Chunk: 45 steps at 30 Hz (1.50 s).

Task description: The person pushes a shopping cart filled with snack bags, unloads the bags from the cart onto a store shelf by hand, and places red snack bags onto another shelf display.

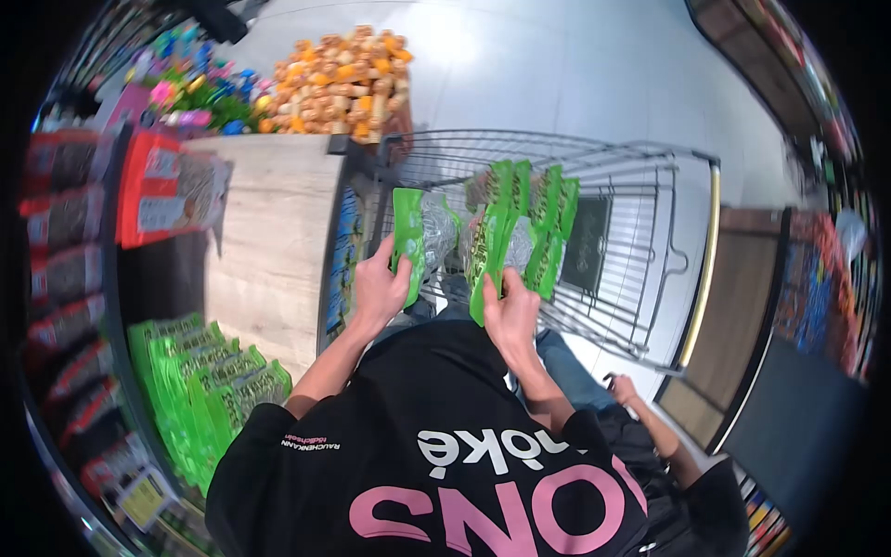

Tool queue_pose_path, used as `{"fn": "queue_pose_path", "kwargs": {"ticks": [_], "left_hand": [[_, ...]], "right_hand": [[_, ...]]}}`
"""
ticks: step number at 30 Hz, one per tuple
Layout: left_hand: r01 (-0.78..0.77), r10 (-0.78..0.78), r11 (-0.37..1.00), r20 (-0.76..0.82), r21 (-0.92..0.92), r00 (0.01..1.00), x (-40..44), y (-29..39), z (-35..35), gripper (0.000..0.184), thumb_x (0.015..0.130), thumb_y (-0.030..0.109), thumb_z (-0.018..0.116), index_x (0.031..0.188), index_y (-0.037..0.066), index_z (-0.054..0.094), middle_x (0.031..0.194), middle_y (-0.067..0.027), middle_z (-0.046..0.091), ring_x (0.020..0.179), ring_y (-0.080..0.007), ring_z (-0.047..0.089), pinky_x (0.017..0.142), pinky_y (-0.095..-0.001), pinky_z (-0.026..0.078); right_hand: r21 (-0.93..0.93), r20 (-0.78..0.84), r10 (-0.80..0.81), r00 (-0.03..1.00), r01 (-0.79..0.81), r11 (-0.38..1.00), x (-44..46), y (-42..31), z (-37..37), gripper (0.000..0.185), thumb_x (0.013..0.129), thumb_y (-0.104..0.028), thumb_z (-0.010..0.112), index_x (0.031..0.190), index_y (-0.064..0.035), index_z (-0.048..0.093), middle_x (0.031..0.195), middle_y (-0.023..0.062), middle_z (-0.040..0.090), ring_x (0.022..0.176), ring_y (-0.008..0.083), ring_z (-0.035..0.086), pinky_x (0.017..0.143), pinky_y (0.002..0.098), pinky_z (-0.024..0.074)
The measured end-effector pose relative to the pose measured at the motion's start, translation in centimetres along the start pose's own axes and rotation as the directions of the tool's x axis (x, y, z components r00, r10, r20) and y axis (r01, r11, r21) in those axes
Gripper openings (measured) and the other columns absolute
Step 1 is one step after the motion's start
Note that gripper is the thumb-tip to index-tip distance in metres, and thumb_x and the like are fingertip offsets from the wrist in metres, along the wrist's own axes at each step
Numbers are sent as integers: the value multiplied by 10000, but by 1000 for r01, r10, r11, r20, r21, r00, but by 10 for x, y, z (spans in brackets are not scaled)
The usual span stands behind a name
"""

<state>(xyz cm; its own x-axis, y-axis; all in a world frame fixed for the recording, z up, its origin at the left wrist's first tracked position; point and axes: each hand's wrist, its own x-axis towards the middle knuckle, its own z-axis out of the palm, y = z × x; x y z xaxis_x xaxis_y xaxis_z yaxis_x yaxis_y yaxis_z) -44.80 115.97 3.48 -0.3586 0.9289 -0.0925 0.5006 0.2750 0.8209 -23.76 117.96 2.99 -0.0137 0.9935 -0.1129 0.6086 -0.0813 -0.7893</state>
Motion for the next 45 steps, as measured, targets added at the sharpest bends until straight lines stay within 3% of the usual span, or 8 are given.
{"fn": "queue_pose_path", "kwargs": {"ticks": [1, 3, 11, 25, 31, 33, 41, 45], "left_hand": [[9, -11, 999, -57, -38, 998, -5, 2, -15, 380, 863, 127, 571, 1232, 38, 591, 709, -232, 634, 558, -356, 636, 546, -424, 493], [14, -32, 994, -169, -109, 985, -14, 11, -47, 385, 861, 125, 579, 1237, 42, 594, 727, -230, 646, 540, -328, 637, 539, -401, 494], [-139, -324, 807, -628, -573, 708, -50, -10, -151, 441, 869, -16, 569, 1298, -53, 476, 937, -172, 707, 753, -151, 679, 644, -286, 522], [-44, -574, 819, -816, -572, -74, -28, -97, -302, 698, 779, 92, 667, 1363, -45, 311, 1149, -259, 591, 1018, -373, 618, 937, -439, 457], [-63, -797, 598, -585, -799, -151, 21, -177, -374, 679, 772, 84, 639, 1334, -122, 318, 1270, -303, 506, 1202, -371, 530, 1054, -413, 405], [-143, -838, 545, -533, -826, -116, 30, -196, -394, 676, 812, -25, 601, 1364, -179, 243, 1360, -282, 378, 1030, -326, 637, 733, -413, 637], [-233, -929, 363, -330, -902, -167, 47, -194, -440, 594, 826, -36, 616, 1321, -117, 298, 1218, -286, 515, 1021, -329, 648, 731, -401, 635], [-335, -929, 239, -315, -911, 194, 51, -241, -462, 412, 893, -58, 517, 1295, -55, 429, 1324, -222, 487, 1114, -373, 592, 854, -568, 570]], "right_hand": [[-27, 86, -67, 994, 69, 997, 5, -16, -5, 158, 865, -84, 677, 844, 56, 607, 645, 127, 652, 572, 73, 544, 516, 288, 424], [-40, 116, -214, 970, 220, 975, 18, -59, -7, 193, 850, -124, 671, 770, 18, 568, 556, 177, 522, 427, 281, 494, 459, 366, 383], [64, 434, -637, 637, 683, 727, 49, -219, 30, 165, 835, -147, 667, 803, -2, 595, 598, 212, 551, 519, 362, 579, 487, 398, 418], [56, 486, -871, 72, 992, 114, 60, -359, 219, 129, 774, -51, 669, 900, -74, 651, 736, 158, 666, 733, 352, 664, 637, 464, 505], [246, 363, -907, -213, 961, -127, 61, -362, 246, 82, 737, -19, 651, 791, -81, 647, 719, 92, 665, 722, 286, 653, 699, 400, 474], [287, 355, -907, -228, 949, -126, 54, -363, 258, 81, 738, -18, 650, 788, -82, 644, 727, 80, 670, 736, 270, 655, 722, 386, 461], [343, 335, -872, -358, 908, -241, 5, -374, 313, 149, 705, -24, 622, 801, -136, 642, 790, 1, 698, 840, 192, 667, 738, 367, 428], [367, 392, -844, -366, 904, -221, -7, -375, 342, 176, 699, -11, 639, 841, -115, 661, 804, 28, 693, 863, 202, 660, 762, 360, 425]]}}
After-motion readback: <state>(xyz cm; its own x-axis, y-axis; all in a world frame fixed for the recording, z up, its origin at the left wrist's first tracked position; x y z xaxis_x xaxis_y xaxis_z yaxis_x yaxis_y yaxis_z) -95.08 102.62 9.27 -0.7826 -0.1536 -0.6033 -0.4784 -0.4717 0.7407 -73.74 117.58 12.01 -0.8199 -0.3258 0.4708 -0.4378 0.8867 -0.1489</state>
